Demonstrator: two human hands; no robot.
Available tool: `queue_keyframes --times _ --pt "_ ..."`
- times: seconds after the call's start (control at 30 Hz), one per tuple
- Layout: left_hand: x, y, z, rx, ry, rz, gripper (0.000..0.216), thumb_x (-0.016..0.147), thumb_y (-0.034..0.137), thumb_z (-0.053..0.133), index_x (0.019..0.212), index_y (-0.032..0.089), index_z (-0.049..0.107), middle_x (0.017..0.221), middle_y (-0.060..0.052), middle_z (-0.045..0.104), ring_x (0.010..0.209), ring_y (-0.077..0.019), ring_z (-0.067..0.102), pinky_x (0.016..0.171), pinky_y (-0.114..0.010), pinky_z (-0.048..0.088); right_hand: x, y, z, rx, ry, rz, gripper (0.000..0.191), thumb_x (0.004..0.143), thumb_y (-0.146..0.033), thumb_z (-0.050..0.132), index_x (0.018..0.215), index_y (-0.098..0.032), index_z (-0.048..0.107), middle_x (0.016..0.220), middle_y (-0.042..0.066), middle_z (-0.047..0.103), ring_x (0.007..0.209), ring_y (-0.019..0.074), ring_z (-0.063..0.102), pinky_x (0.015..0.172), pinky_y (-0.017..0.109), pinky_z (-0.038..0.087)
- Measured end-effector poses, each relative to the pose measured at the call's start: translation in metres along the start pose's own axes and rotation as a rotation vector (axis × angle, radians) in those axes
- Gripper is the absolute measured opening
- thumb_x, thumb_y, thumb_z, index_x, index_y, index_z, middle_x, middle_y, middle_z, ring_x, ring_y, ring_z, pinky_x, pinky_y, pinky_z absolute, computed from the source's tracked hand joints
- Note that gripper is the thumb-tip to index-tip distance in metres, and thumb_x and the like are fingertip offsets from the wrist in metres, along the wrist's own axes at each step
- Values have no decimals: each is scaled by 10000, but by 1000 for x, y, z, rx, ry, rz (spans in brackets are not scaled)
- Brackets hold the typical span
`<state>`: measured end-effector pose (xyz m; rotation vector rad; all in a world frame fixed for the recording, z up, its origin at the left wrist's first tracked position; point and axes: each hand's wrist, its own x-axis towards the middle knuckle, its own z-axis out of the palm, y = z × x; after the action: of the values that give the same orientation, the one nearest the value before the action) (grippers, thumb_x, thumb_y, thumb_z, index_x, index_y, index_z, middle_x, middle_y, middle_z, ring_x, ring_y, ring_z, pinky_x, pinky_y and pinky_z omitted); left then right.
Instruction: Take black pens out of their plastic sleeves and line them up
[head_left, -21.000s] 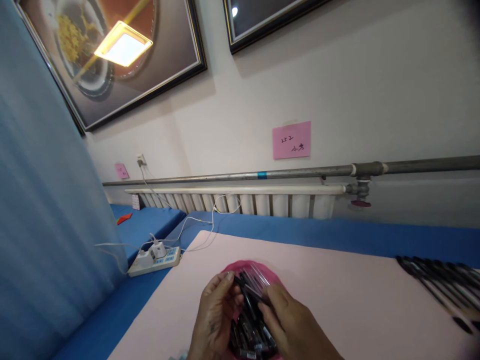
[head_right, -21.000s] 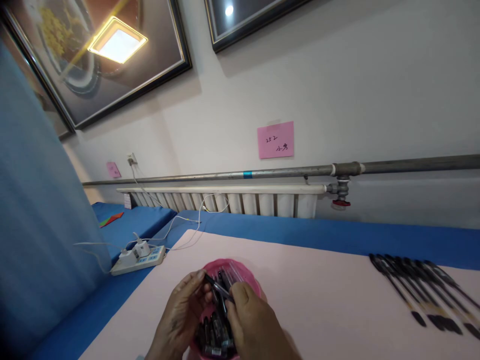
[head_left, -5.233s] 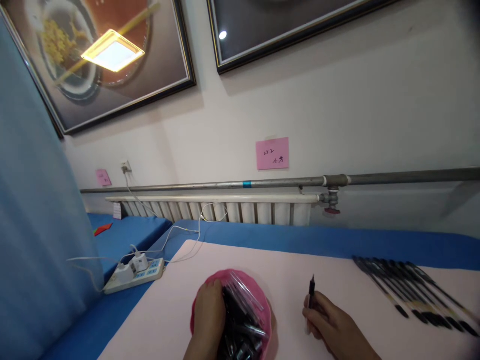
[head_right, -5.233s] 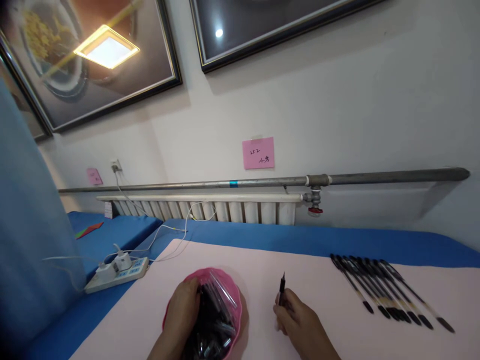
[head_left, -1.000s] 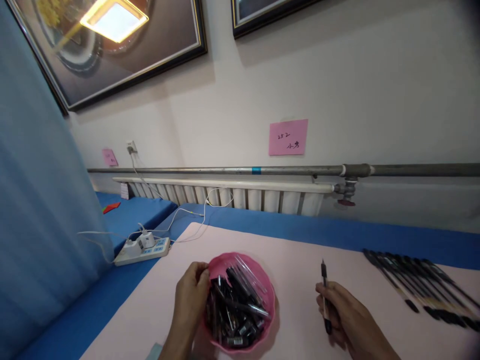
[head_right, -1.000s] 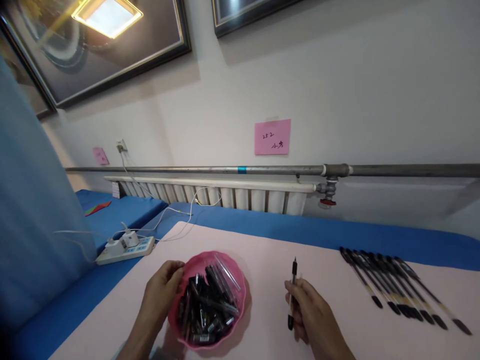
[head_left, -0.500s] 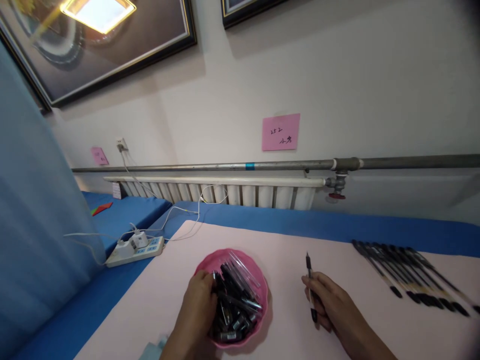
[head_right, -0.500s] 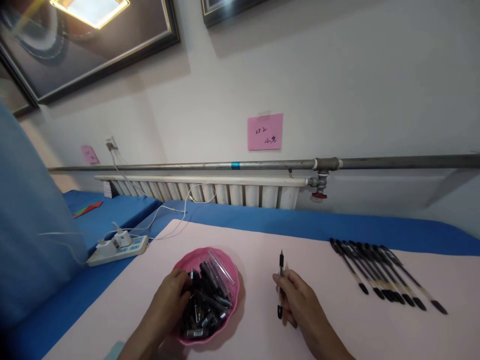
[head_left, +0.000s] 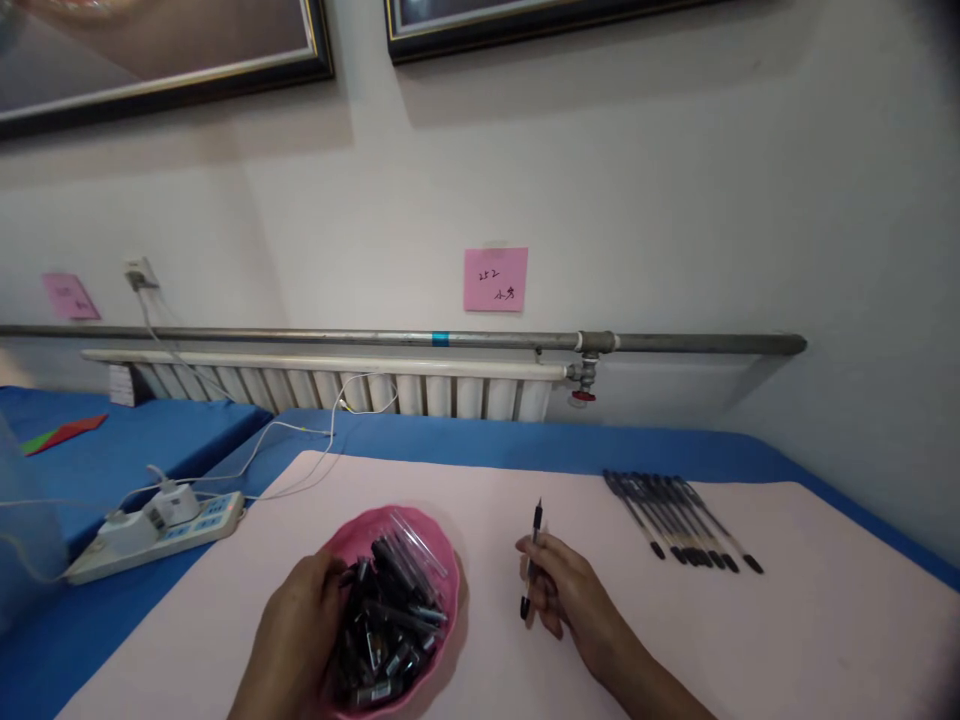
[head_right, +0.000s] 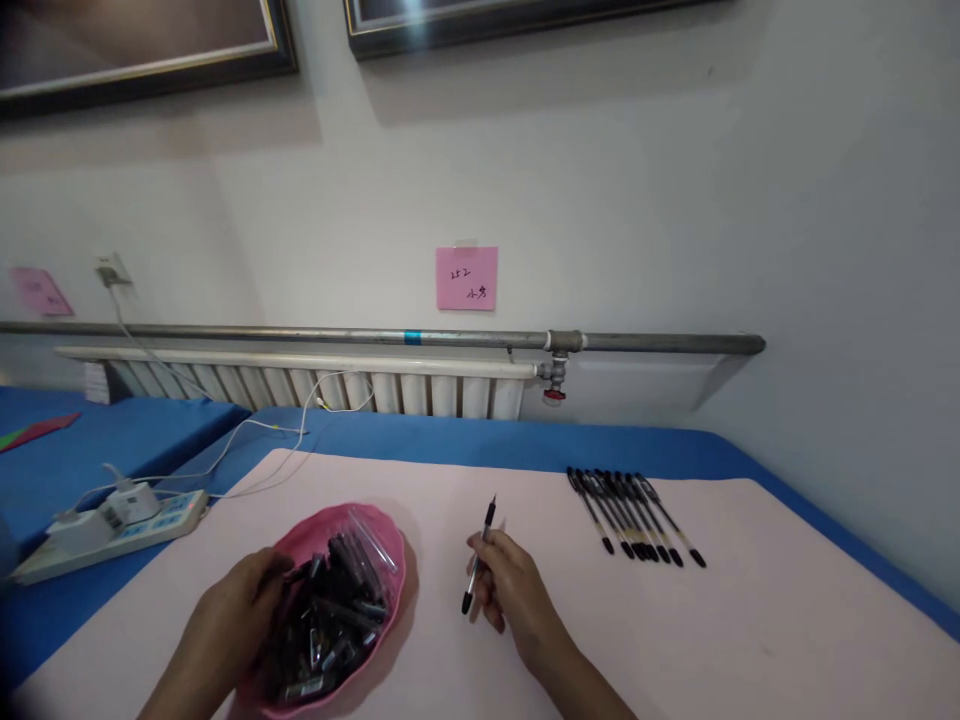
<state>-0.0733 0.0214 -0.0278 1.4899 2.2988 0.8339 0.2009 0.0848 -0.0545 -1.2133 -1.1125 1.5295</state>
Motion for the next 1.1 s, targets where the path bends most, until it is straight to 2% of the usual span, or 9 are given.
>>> queue_keyframes --times 0.1,0.2,0.37,0.53,0.7,0.83,1.1 --pt "1 2 -5 2 9 -27 240 798 223 390 887 201 612 965 -81 687 888 -230 626 785 -316 434 1 1 -1 19 -9 1 224 737 -394 543 783 -176 552 540 -57 528 327 58 415 280 155 229" --pt "2 0 -7 -76 20 -80 214 800 272 411 888 223 599 947 -51 693 893 -224 639 785 -312 453 1 2 -2 26 -14 -4 236 735 -402 541 809 -178 557 528 -61 520 323 65 421 278 158 236" --pt "4 -6 -6 -442 -6 -201 204 756 332 504 917 235 584 882 -14 706 761 -200 673 703 -290 507 0 1 -1 25 -28 -19 251 731 -394 550 854 -176 561 553 -54 533 340 71 431 278 160 247" --pt "3 2 -7 -751 31 -255 148 738 246 544 876 217 589 789 -11 710 744 -191 672 680 -290 521 -4 -1 1 18 -30 -31 254 731 -366 540 880 -164 580 605 -43 540 372 67 446 292 157 264" --pt "-3 14 -9 -950 -22 -255 113 722 204 575 833 190 590 734 0 696 668 -142 658 666 -255 514 -6 -2 3 24 -22 -34 244 722 -364 562 869 -173 600 565 -47 518 390 80 436 289 156 270" --pt "-3 17 -10 -1013 -45 -242 148 695 217 611 833 168 595 770 -30 700 675 -146 658 654 -257 510 -2 -1 1 36 -30 -18 250 714 -360 578 872 -168 610 551 -48 513 367 76 423 273 160 280" --pt "-5 17 -12 -963 -11 -235 148 676 192 592 821 162 603 750 -26 699 675 -151 650 663 -261 505 -1 -1 2 -16 -35 -47 232 724 -340 553 863 -162 606 568 -50 510 381 72 439 277 148 277"
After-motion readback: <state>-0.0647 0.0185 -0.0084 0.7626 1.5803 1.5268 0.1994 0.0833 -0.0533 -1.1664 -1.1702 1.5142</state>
